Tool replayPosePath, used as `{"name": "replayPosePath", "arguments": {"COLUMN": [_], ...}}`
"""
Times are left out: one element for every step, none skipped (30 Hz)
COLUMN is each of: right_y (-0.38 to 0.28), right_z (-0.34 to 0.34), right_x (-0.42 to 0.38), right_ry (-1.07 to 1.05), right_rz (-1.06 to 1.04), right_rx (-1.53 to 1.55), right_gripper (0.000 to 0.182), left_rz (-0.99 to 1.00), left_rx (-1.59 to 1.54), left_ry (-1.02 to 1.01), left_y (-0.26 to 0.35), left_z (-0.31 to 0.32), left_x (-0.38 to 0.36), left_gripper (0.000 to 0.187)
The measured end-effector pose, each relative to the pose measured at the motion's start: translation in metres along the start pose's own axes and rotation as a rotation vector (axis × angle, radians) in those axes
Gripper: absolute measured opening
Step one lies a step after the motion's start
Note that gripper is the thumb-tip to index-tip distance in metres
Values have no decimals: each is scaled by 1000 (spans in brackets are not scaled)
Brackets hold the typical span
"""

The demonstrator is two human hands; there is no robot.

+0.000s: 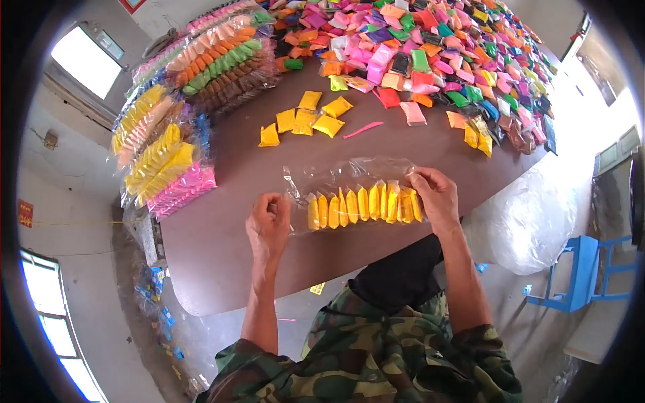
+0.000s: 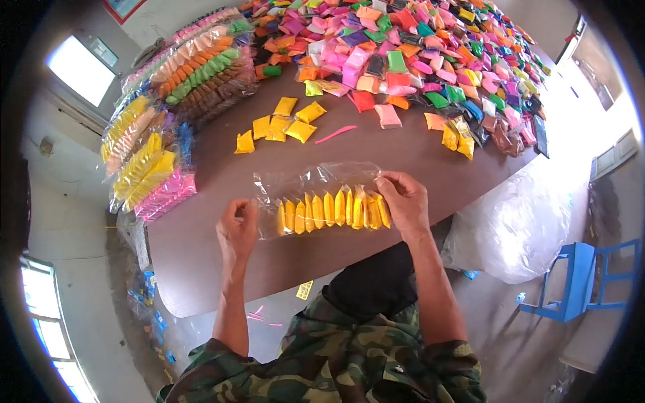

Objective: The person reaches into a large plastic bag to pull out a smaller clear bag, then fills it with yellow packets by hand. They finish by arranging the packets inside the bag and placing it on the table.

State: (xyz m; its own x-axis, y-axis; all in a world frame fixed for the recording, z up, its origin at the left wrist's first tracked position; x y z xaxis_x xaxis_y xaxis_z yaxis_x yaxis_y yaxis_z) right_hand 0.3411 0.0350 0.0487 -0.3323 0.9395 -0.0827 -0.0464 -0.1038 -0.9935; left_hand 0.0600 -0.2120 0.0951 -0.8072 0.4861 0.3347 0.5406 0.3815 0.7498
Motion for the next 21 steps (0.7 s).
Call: {"name": "replayPosePath", "arguments": {"right_y": [-1, -2, -2, -1, 1, 1, 2, 2, -2, -5, -10, -14, -17, -20, -22, -25, -26, -26, -24, -22, -20], "right_z": [5, 9, 12, 12, 12, 13, 14, 12, 12, 12, 11, 11, 12, 13, 15, 17, 19, 19, 20, 20, 20], "right_x": [-4, -7, -9, -8, -7, -7, -6, -4, -4, -5, -8, -8, -8, -9, -9, -10, -9, -9, -9, -8, -8], "right_ry": [37, 72, 108, 128, 148, 169, 188, 219, 250, 280, 299, 304, 308, 311, 290, 271, 253, 251, 250, 248, 249], "right_rz": [-16, -34, -67, -95, -124, -153, -154, -152, -149, -144, -137, -160, -181, -201, -181, -161, -142, -161, -181, -200, -208], "right_rx": [26, 52, 59, 23, -12, -47, -20, -104, -187, -270, -354, -403, -451, -499, -511, -523, -536, -549, -563, -576, -591], "right_gripper": [19, 16, 16, 16, 15, 15, 16, 16, 17, 17, 20, 20, 20, 20, 20, 20, 20, 20, 20, 20, 20], "left_rz": [95, 191, 289, 347, 408, 470, 475, 481, 488, 514, 541, 566, 572, 576, 580, 599, 617, 633, 630, 628, 625], "left_rx": [5, 9, 12, 60, 109, 157, 168, 178, 189, 205, 222, 240, 229, 220, 210, 198, 186, 173, 125, 78, 31], "left_ry": [-20, -37, -53, -116, -179, -241, -303, -367, -430, -437, -442, -444, -432, -421, -410, -398, -387, -375, -387, -399, -411], "left_y": [12, 24, 36, 47, 59, 67, 68, 69, 69, 69, 66, 63, 57, 49, 50, 54, 60, 70, 83, 100, 113], "left_z": [-1, -1, -1, 3, 9, 15, 19, 24, 28, 28, 25, 23, 22, 22, 22, 22, 23, 23, 26, 32, 41], "left_x": [0, 0, 0, -1, -5, -8, -10, -13, -16, -18, -18, -17, -16, -14, -13, -12, -8, -5, -1, 1, 2], "left_gripper": [31, 35, 39, 43, 47, 50, 52, 54, 56, 57, 58, 59, 59, 58, 58, 57, 55, 54, 52, 51, 49]}}
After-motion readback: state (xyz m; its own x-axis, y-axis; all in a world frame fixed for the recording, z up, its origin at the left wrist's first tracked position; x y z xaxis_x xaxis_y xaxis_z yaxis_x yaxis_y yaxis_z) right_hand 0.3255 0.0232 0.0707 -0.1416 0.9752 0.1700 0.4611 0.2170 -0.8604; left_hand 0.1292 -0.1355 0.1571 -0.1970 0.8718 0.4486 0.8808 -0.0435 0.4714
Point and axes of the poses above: each hand's wrist, its own x-axis towards the middle knuckle, its own z-axis out of the palm, y = z × x, the point moved 5 cm from there along x, towards the middle knuckle, and after that the axes turned 6 degrees about y, right-handed, at the moved point
